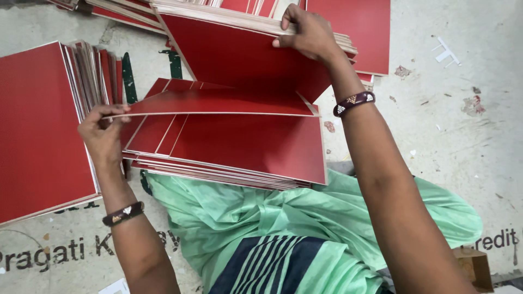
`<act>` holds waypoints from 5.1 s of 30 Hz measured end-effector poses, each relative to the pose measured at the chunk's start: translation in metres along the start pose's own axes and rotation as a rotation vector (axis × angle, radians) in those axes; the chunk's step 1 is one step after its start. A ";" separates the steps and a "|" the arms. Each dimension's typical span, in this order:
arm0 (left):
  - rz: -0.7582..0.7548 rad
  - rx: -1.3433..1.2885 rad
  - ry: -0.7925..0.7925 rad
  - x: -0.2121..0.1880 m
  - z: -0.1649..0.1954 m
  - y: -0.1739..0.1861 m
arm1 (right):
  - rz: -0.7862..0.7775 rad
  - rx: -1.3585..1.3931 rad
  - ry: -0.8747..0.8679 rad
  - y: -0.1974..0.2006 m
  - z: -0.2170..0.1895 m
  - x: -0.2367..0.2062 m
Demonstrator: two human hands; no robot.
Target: The person sits on the floor and assembles red book covers by inserting folded red paper into a cover shell. They repeatedly pick up a cover, open it, insert the folded paper, and place the assembled unit onto a growing stack.
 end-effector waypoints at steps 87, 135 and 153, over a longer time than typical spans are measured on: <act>-0.083 -0.411 0.555 0.042 0.006 -0.348 | -0.178 0.380 -0.140 -0.018 0.024 0.002; 0.477 -0.076 -0.163 0.088 -0.001 -0.182 | -0.155 0.334 -0.193 -0.005 0.010 -0.010; 0.457 -0.336 -0.187 0.073 -0.016 -0.169 | -0.131 0.287 -0.185 0.004 0.001 -0.016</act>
Point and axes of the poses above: each hand's wrist, its own x-axis towards the middle knuckle, its own y-axis out of the back of the hand, z = x × y, the point moved 9 cm from there along x, towards the middle knuckle
